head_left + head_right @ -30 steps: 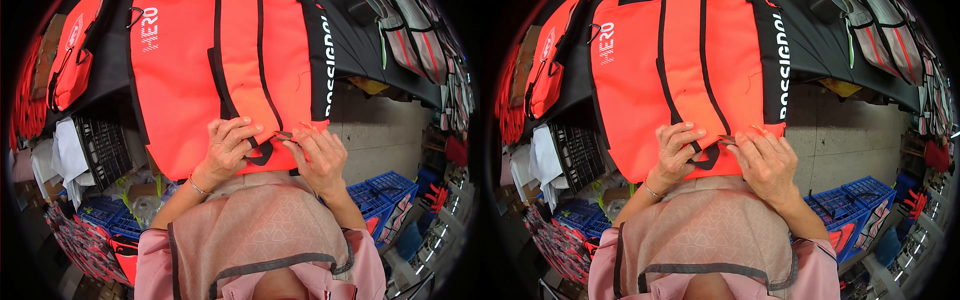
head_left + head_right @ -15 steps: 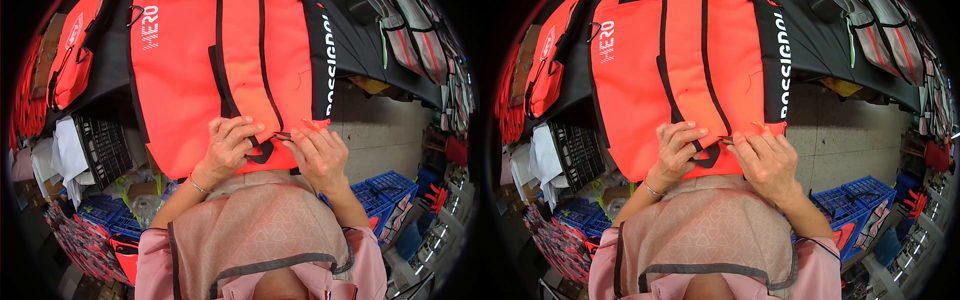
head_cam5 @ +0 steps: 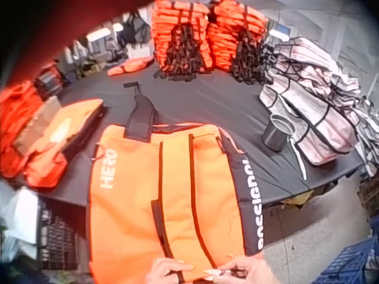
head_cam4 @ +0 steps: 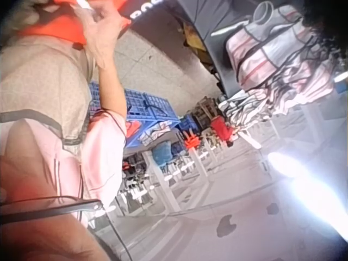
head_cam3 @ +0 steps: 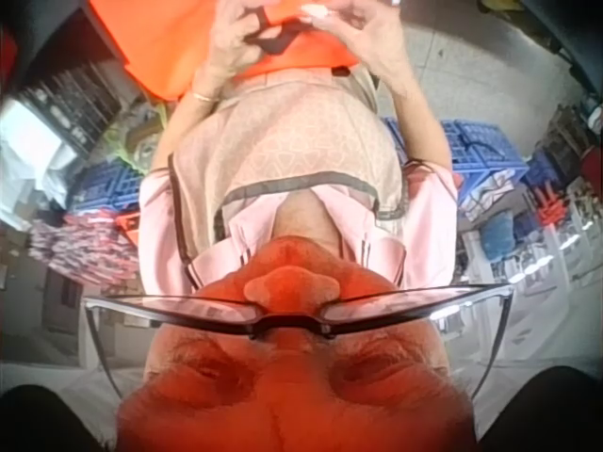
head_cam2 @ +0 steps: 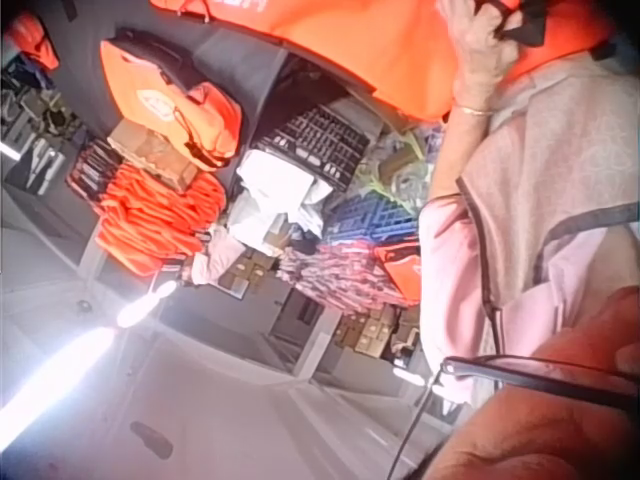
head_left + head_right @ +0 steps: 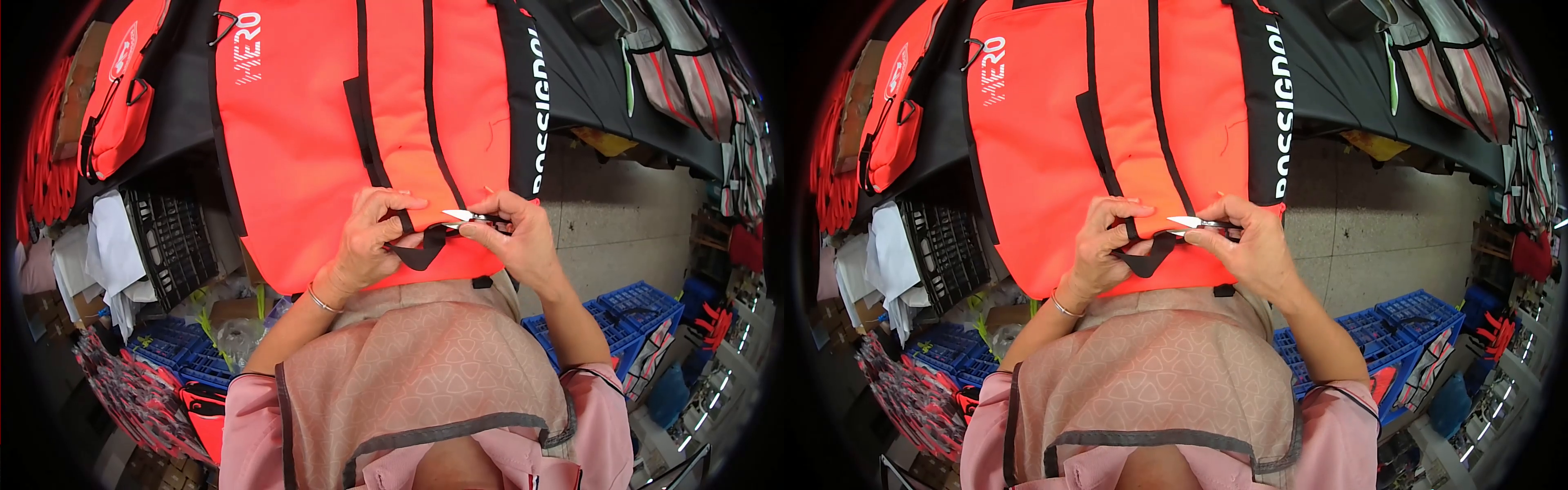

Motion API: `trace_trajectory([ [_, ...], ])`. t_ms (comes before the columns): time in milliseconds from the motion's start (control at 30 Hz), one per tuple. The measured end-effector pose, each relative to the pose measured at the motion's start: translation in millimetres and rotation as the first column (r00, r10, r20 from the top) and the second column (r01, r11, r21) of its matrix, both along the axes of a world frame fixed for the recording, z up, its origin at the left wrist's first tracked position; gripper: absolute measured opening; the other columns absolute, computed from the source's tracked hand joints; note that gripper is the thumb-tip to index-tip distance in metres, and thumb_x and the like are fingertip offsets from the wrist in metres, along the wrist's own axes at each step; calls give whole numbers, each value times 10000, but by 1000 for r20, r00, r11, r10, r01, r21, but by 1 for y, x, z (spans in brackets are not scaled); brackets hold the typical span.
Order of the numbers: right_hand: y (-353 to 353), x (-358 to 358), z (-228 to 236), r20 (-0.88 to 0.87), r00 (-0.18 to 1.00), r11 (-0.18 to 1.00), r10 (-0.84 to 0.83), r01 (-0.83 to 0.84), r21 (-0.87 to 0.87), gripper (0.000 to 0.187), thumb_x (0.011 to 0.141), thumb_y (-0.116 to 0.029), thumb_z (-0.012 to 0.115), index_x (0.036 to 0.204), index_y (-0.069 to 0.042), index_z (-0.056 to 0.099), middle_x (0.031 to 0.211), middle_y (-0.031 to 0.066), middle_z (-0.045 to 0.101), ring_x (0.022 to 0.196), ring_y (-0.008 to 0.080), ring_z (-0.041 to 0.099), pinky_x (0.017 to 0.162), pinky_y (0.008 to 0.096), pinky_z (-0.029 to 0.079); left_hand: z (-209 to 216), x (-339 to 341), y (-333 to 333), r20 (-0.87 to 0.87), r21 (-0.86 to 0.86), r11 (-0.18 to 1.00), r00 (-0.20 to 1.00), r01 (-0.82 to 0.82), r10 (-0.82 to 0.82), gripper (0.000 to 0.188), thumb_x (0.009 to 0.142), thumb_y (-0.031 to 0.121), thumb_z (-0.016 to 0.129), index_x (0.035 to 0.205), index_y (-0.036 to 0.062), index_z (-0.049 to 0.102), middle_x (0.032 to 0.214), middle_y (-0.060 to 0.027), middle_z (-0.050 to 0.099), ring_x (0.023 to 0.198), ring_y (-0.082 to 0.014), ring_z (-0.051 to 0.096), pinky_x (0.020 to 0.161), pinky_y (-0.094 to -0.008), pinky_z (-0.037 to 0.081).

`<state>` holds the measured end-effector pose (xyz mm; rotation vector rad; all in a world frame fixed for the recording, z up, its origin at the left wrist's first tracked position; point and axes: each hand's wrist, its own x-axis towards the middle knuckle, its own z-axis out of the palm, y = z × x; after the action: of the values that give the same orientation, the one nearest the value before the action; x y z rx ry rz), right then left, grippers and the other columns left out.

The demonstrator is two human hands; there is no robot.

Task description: Trimming loose threads and inspecting bright red sports bags using a pair of snips.

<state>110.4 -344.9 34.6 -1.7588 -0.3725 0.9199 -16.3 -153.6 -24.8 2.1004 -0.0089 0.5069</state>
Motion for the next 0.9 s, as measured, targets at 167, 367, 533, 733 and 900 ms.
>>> trace_trajectory([
  [167,5,-1,13,337,935,985,112,-60,-161,149,824,-54,752,923,9,659,812,42,687,714,80,613,648,236,491,-3,1,-2,-3,-24,1000,1000,5,-5,314,624,10,803,922,59,718,1091,-39,669,987,-261,611,823,-385,464],
  [367,1,16,-13,-418,906,988,-64,117,103,191,886,-155,714,923,9,623,724,12,614,592,53,525,487,214,402,-4,3,-2,-116,-294,956,993,-4,-32,283,645,-13,797,913,38,721,1086,-53,673,937,-231,578,801,-333,473],
  [533,4,17,-2,-370,914,976,-165,204,71,232,888,-199,718,905,5,608,714,15,620,580,55,530,486,211,400,-5,4,0,-155,-279,960,987,8,-54,195,636,0,798,714,-17,620,1056,-74,686,890,-221,555,764,-322,466],
  [733,2,15,19,418,894,985,161,-121,-122,253,825,-232,768,867,-10,654,748,99,695,637,174,664,574,288,508,-6,5,1,-149,-221,975,988,16,-50,296,624,15,796,627,-18,502,1052,-77,689,837,-230,526,716,-325,446],
  [900,4,21,18,508,790,935,342,-235,-264,237,802,-210,774,852,-8,660,711,97,662,638,202,652,576,310,505,-7,6,1,-130,-199,979,990,29,-56,304,625,21,795,618,-11,492,1053,-77,690,828,-231,522,709,-330,445],
])
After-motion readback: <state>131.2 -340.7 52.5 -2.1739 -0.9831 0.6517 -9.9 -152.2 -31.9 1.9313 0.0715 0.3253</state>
